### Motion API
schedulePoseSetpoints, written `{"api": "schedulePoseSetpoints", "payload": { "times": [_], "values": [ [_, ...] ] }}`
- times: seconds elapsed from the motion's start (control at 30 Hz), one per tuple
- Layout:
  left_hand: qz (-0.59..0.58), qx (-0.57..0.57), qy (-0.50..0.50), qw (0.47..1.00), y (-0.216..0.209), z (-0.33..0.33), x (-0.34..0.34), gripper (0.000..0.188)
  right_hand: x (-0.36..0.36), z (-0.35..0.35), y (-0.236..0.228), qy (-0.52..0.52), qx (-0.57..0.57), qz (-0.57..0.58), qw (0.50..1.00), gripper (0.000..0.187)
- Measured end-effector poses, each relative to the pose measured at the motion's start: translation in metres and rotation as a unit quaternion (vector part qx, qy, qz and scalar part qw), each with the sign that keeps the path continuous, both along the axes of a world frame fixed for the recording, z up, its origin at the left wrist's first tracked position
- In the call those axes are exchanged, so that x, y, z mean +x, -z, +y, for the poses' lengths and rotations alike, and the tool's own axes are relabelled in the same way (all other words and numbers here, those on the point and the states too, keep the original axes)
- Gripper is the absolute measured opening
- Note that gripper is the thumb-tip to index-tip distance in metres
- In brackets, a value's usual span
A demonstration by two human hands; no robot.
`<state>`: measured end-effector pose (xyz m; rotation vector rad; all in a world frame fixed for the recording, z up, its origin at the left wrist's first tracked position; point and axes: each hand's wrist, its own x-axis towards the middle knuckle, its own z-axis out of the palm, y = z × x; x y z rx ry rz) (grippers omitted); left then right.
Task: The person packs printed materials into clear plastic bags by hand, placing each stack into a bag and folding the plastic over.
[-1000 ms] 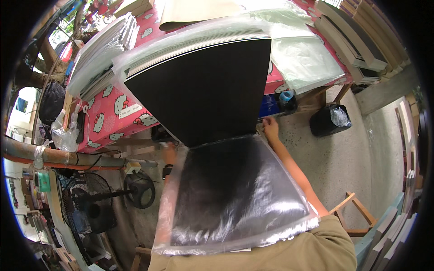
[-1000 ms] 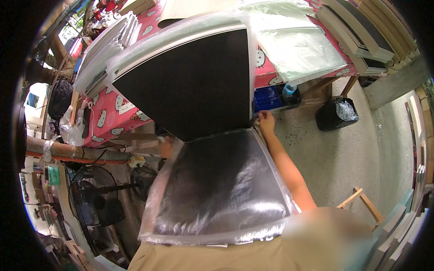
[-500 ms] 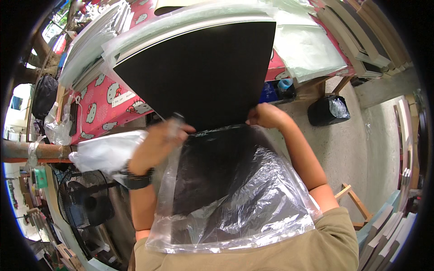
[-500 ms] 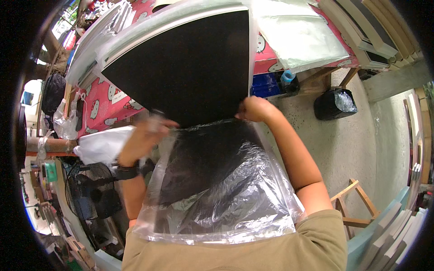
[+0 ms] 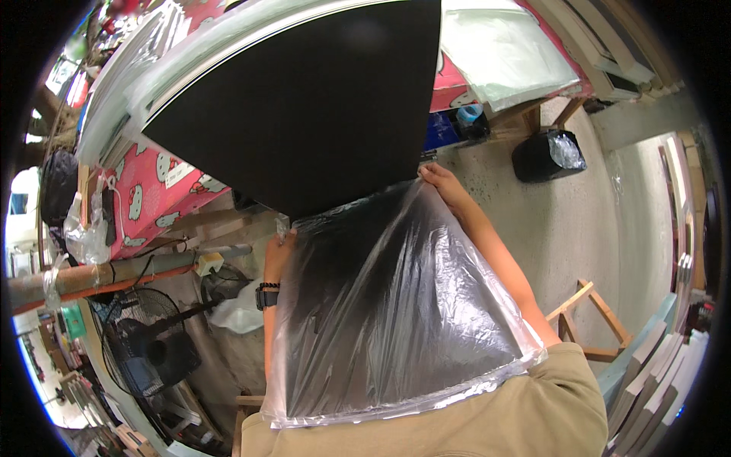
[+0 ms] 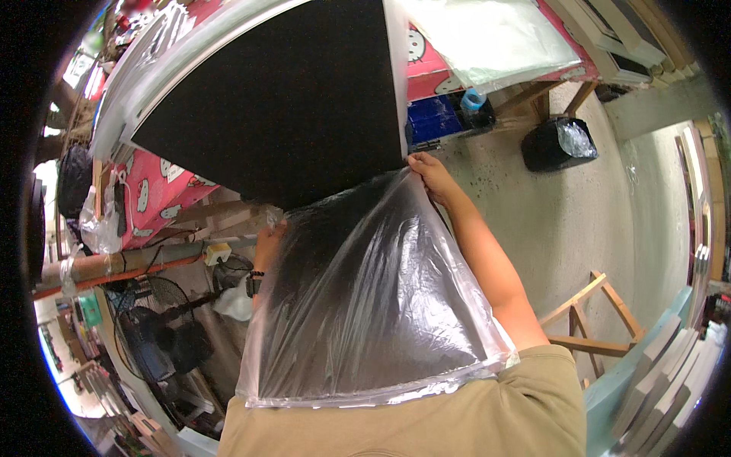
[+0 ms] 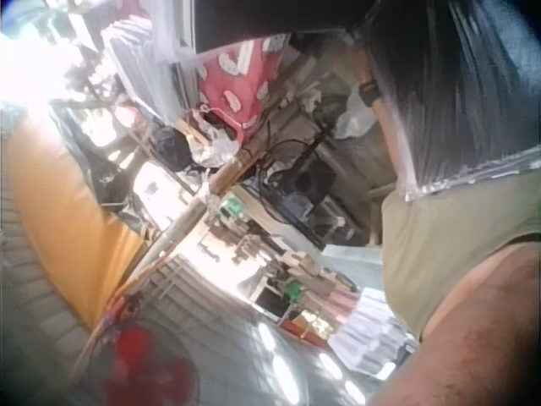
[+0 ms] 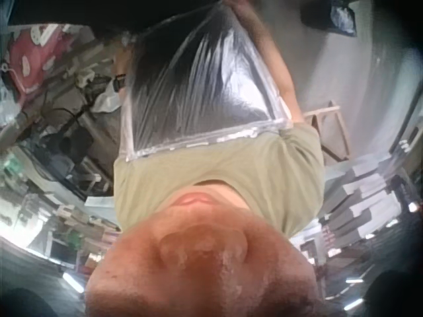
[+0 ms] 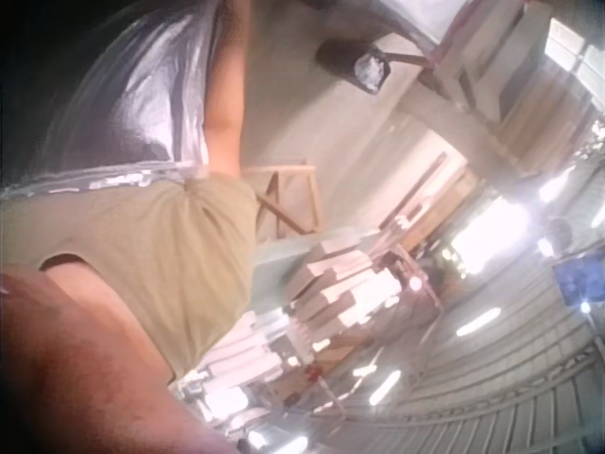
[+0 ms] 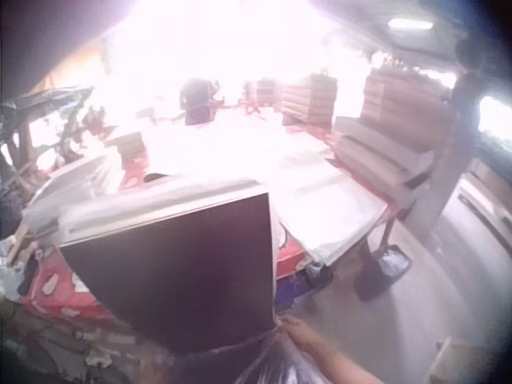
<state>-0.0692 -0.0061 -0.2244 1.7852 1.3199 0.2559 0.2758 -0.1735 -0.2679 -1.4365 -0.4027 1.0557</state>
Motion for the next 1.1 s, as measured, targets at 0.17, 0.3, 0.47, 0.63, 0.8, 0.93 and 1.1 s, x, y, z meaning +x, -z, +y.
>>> {"api": "schedulePoseSetpoints", "payload": {
  "times": [0.17, 0.3, 0.47, 0.63, 0.8, 0.93, 1.1],
  "values": [
    [-0.054, -0.03, -0.114, 0.992, 0.039, 0.003, -0.007, 0.034, -0.012, 0.025, 0.018, 0.079, -0.106, -0.322, 0.937, 0.018],
    [-0.073, 0.052, -0.083, 0.993, 0.055, 0.018, -0.037, 0.033, 0.01, 0.011, 0.046, 0.103, -0.125, -0.388, 0.907, 0.024],
    [-0.138, -0.192, -0.204, 0.95, -0.002, -0.007, 0.002, 0.033, 0.002, -0.015, -0.047, -0.06, -0.209, 0.079, 0.973, 0.027],
    [0.05, 0.011, 0.079, 0.996, -0.024, 0.001, 0.023, 0.034, -0.007, -0.005, -0.03, -0.056, -0.157, 0.063, 0.984, 0.021],
    [0.091, 0.22, 0.183, 0.954, 0.051, 0.025, -0.018, 0.031, -0.004, 0.008, -0.016, 0.0, -0.189, -0.023, 0.982, 0.019],
    [0.064, 0.185, -0.066, 0.978, 0.006, 0.032, -0.016, 0.027, 0.013, 0.009, 0.021, 0.078, -0.186, -0.1, 0.974, 0.019],
    [-0.214, 0.38, -0.206, 0.876, -0.173, 0.035, -0.015, 0.031, 0.024, -0.008, -0.114, -0.034, 0.027, -0.064, 0.997, 0.018]
  ]
}}
